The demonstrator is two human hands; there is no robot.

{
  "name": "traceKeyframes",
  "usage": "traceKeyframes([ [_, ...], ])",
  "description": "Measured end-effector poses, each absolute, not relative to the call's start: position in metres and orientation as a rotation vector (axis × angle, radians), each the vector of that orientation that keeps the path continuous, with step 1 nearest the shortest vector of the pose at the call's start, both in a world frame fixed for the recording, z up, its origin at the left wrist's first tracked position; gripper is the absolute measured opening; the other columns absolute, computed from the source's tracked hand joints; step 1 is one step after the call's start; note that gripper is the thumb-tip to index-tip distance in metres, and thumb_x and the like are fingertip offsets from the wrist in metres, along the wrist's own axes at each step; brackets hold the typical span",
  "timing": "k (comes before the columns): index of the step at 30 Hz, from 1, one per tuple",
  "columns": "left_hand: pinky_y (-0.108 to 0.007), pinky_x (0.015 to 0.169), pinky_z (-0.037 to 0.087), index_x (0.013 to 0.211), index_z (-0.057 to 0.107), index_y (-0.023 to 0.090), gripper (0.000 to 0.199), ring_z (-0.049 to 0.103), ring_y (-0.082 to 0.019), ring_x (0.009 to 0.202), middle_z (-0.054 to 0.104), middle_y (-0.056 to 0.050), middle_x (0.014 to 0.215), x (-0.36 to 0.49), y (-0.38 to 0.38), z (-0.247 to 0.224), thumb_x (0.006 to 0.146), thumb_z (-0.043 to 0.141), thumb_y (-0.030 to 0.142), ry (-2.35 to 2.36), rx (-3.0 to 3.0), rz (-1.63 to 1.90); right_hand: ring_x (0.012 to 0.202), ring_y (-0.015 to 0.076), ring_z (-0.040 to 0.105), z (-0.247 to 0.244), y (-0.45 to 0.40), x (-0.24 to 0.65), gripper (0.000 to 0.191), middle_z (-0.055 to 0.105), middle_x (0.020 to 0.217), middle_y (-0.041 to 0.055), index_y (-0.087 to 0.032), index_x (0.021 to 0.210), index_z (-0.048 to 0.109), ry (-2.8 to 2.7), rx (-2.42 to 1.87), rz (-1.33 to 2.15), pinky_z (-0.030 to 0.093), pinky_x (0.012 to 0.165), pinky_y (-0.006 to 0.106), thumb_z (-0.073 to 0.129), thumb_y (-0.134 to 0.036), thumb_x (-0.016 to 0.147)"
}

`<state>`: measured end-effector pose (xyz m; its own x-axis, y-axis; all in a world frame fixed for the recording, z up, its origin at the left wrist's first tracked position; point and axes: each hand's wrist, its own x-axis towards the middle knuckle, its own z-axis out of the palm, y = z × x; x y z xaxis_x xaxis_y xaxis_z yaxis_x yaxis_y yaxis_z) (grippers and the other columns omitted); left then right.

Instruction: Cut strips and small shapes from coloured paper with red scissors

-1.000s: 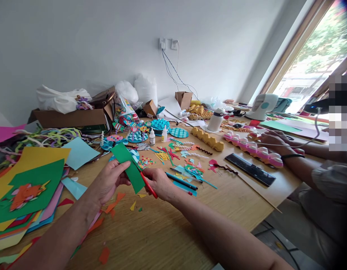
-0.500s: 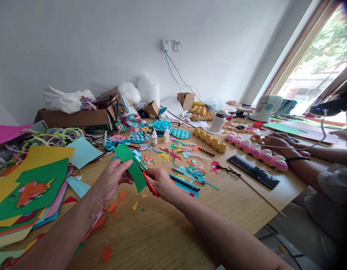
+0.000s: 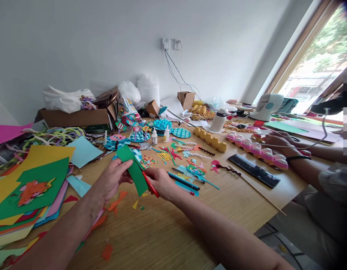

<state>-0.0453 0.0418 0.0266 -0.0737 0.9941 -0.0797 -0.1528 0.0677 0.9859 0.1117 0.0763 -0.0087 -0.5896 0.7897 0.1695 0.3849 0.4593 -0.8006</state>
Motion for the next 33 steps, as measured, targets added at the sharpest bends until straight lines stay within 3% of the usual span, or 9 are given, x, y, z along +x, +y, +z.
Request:
traceKeyframes([
  [23,-0.019,0.040,0.045,0.072,0.056,0.017,0.027,0.058,-0.011,0.047,0.066,0.001,0.059,-0.0505,0.0447,0.0236,0.063,0.071,0.037,1.193,1.001,1.305,0.045,0.0056,0.032,-0.0064,0.0762,0.1107,0.034,0.034,0.044,-0.0062,-0.017,0.057,0.041,-2.121,-0.999,1.099,0.020,0.044,0.019,0.045,-0.038,0.083],
  [33,-0.018,0.039,0.043,0.071,0.057,0.015,0.026,0.057,-0.011,0.046,0.065,0.000,0.055,-0.0473,0.0437,0.0231,0.061,0.070,0.036,1.205,1.021,1.267,0.047,0.0062,0.035,-0.0105,0.0772,0.1111,0.033,0.042,0.046,-0.0049,-0.015,0.059,0.050,-2.153,-0.983,1.045,0.022,0.045,0.019,0.046,-0.036,0.084],
])
